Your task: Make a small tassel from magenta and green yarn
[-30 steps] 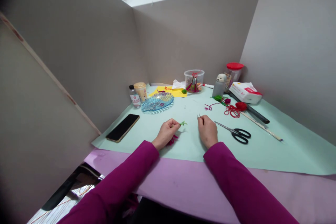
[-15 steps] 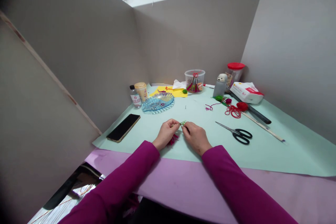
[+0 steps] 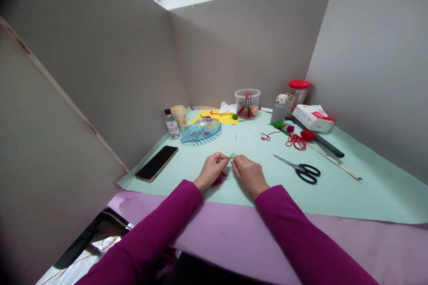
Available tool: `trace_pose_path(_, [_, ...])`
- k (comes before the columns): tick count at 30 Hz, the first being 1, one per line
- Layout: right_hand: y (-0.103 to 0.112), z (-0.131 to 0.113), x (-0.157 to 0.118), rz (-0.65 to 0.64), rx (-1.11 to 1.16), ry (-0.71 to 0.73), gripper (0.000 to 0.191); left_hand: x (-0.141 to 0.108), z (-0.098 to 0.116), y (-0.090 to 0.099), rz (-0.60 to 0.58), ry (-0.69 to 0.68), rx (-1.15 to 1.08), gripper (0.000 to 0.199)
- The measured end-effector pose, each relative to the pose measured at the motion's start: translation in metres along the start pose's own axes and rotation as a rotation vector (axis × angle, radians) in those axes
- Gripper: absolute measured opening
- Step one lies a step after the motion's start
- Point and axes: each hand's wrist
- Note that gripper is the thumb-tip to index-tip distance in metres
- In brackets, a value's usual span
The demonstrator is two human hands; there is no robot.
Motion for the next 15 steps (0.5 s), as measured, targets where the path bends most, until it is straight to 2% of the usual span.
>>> trace_pose_path(4, [-0.001,0.004,0.002,0.037,-0.037,-0.091,0.027,0.000,0.001,0.000,-0.005,-0.005,0.005,0.019])
trace_pose_path(11, [0.006,0.022,0.008,0.202,0.162,-0.461,0.029,0.001,0.000,0.002,-0.004,0.041,-0.058,0.016])
trace_pose_path(15, [0.011,0.012,0.008,0.235,0.303,-0.402,0.028,0.002,-0.002,0.002,0.000,0.026,-0.059,0.019])
Point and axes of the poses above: each hand's wrist, its own x-axis towards the middle knuckle, its own y-axis out of the back of the hand, z = x × y, and after that the axes turned 2 degrees about z, right-handed
